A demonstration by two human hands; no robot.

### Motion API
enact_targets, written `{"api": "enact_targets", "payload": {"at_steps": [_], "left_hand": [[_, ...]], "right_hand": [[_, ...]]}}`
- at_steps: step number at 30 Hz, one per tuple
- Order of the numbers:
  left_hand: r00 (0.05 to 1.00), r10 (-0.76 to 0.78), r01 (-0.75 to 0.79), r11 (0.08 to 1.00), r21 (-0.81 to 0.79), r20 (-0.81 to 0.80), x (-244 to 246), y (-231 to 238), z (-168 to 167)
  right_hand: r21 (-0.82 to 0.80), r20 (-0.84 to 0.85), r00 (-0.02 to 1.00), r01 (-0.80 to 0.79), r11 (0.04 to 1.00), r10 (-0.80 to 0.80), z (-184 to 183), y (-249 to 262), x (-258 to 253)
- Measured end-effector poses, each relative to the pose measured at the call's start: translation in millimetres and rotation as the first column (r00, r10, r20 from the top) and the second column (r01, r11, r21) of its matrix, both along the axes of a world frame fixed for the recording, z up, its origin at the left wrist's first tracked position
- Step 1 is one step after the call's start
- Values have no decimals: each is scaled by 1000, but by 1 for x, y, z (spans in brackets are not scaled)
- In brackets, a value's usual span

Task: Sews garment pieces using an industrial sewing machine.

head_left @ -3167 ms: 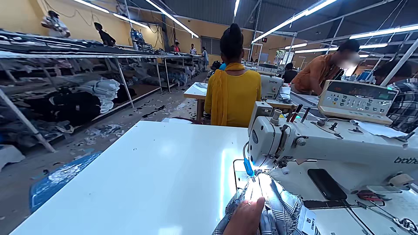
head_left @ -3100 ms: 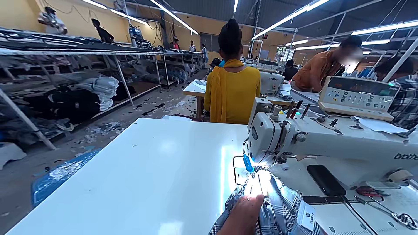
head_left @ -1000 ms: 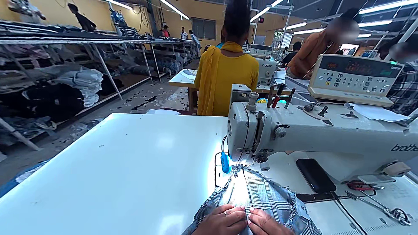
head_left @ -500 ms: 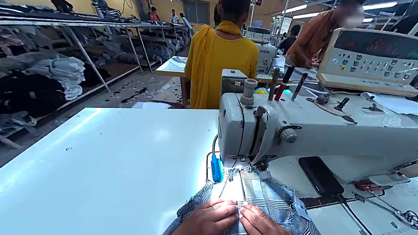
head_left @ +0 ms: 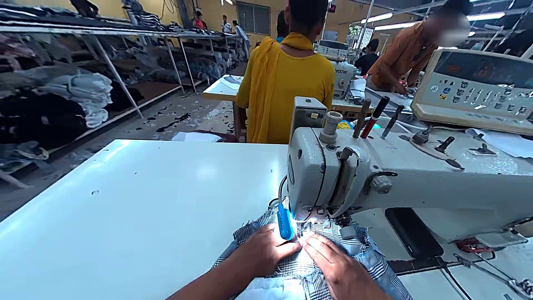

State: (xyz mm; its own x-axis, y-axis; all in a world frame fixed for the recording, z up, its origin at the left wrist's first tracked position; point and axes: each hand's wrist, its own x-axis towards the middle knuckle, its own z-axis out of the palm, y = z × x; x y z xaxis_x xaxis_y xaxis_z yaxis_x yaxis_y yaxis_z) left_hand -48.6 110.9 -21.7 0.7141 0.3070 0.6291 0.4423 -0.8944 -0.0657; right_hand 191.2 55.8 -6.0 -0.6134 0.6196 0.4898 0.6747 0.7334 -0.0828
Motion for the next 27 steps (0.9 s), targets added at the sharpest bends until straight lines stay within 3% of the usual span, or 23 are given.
{"api": "enact_targets", "payload": {"at_steps": [15, 21, 23, 25, 27], "left_hand": [[992, 123, -121, 989, 89, -11, 5, 5, 3], [992, 101, -108, 990, -90, -78, 6, 1, 16], [987, 103, -133, 956, -261, -125, 7, -1, 25], [978, 74, -164, 853, -495, -197, 7, 0, 37], [983, 14, -89, 907, -412, -181, 2, 5, 36]], "right_hand": [[22, 33, 999, -17, 1000, 17, -5, 19, 7], [56, 39, 999, 13, 998, -15, -6, 24, 8], [38, 42, 999, 23, 999, -24, -5, 24, 8], [29, 41, 999, 22, 999, -23, -4, 25, 7], [23, 39, 999, 18, 1000, -19, -5, 26, 7]]}}
